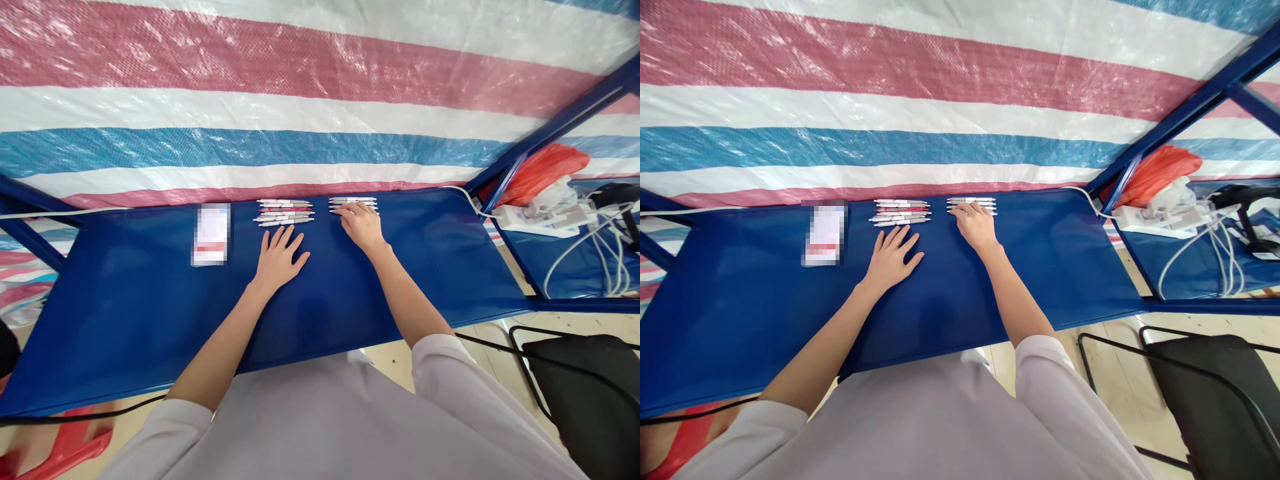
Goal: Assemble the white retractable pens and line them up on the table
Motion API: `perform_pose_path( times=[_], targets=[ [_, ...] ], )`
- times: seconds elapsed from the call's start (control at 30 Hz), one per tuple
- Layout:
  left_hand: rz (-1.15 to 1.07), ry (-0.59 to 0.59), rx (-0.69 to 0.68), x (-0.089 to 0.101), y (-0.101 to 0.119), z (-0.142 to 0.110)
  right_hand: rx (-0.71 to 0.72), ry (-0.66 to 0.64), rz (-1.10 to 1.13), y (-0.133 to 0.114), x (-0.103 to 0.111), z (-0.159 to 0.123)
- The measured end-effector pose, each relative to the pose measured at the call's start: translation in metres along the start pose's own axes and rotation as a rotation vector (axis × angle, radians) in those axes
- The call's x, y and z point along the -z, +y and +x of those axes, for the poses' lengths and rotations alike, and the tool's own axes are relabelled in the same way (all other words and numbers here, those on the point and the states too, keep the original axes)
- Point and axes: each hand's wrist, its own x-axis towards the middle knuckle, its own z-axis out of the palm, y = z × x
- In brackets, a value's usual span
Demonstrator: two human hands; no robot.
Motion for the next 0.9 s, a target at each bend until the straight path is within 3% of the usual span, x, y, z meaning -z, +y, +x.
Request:
perform_pose_path(
  times=[0.3,0.53,0.7,0.9],
  targets=[
    [0.027,0.036,0.046,0.011,-0.015,-0.011,0.016,0.023,0.163,-0.058,0.007,-0.015],
    [0.048,0.05,0.068,0.014,-0.03,-0.021,-0.008,0.021,0.187,-0.101,-0.013,-0.035],
    [0.046,0.049,0.072,0.011,-0.035,-0.027,-0.033,0.033,0.179,-0.111,-0.027,-0.043],
    [0.056,0.04,0.059,0.01,-0.036,-0.028,-0.032,0.03,0.163,-0.111,-0.029,-0.045]
  ],
)
